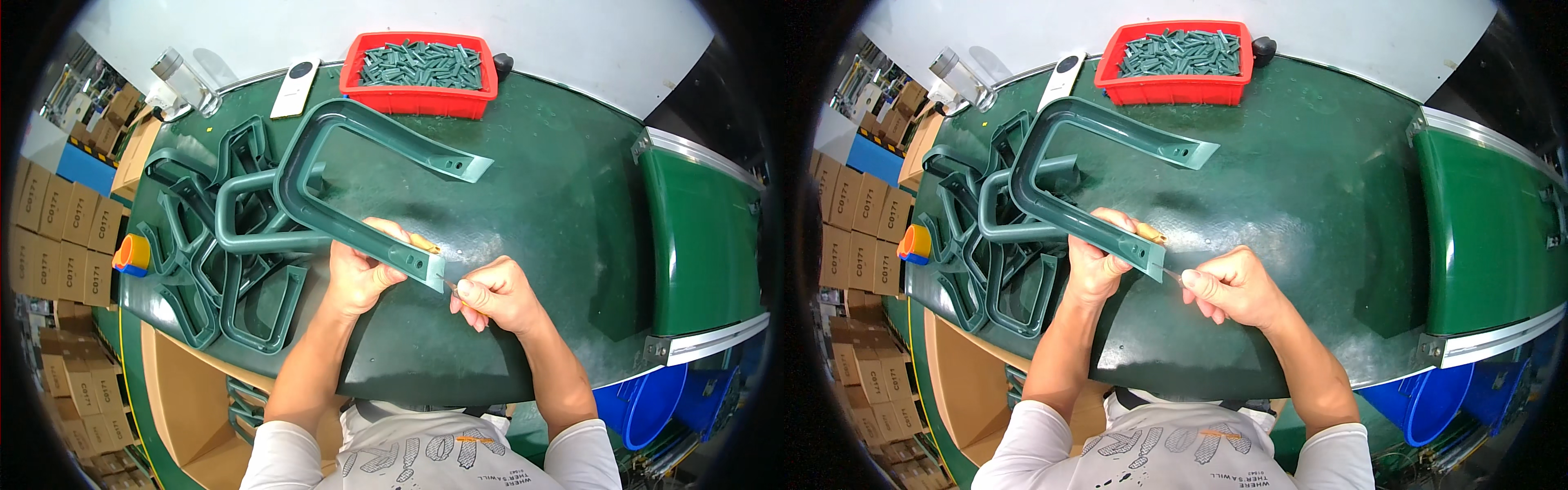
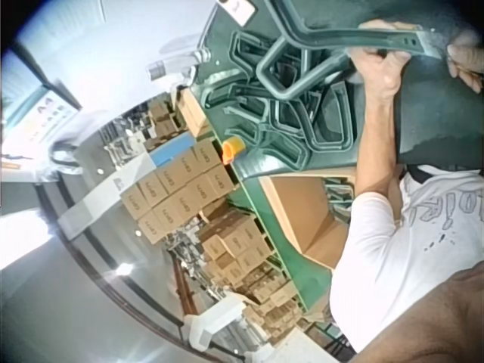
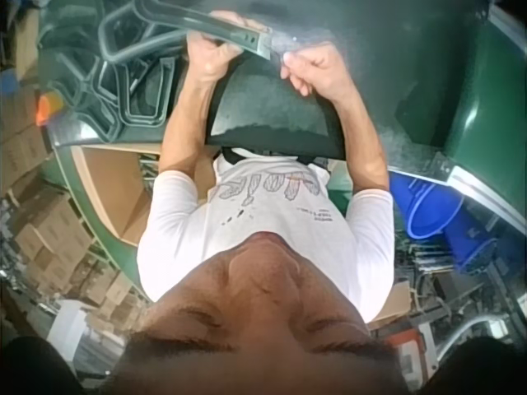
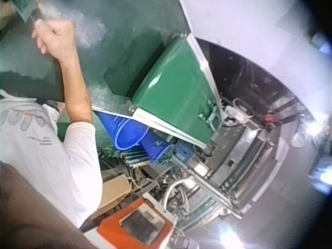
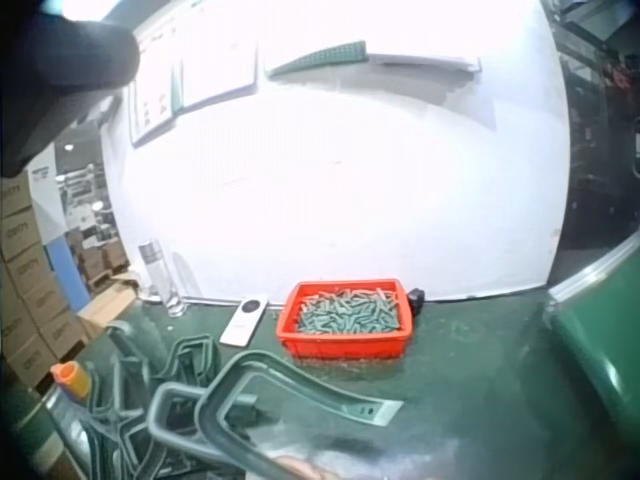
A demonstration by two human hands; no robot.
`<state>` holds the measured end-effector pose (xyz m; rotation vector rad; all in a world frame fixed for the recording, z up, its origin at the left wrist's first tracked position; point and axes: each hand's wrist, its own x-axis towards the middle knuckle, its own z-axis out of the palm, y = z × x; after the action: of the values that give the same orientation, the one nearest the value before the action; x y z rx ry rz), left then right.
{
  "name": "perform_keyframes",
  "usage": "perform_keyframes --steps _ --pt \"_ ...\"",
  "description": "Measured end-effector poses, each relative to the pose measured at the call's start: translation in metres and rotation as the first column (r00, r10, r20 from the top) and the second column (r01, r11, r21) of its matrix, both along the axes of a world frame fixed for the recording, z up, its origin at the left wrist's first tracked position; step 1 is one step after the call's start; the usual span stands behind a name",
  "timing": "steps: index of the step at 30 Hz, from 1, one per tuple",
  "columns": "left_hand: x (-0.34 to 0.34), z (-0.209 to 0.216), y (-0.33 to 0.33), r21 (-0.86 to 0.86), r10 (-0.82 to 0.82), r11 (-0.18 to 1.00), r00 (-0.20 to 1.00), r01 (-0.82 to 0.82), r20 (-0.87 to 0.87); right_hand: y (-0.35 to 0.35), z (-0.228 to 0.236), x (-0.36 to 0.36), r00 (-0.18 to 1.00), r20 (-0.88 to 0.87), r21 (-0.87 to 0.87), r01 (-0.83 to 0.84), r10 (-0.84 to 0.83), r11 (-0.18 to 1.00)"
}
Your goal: Use a small tool to clean edges of green plastic parts and pack them into a cardboard box.
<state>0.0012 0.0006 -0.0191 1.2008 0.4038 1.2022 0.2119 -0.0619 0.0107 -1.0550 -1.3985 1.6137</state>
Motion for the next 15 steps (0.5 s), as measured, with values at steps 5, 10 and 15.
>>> perform_keyframes --steps 5,10,15 --pt "0.002 0.006 -0.001 -0.040 -0.003 0.999 1.000 0.004 0.024 0.000 0.001 0.001 0.999 0.036 0.017 -0.038 0.037 0.999" --pt "0.001 0.002 0.000 -0.070 0.053 0.996 0.998 -0.054 -0.014 0.000 -0.005 -0.003 0.974 0.176 0.178 -0.175 0.143 0.968" --pt "0.001 0.008 0.000 -0.116 0.125 0.985 0.992 -0.127 -0.019 -0.004 0.000 -0.020 0.991 0.136 0.356 -0.047 -0.001 0.933"
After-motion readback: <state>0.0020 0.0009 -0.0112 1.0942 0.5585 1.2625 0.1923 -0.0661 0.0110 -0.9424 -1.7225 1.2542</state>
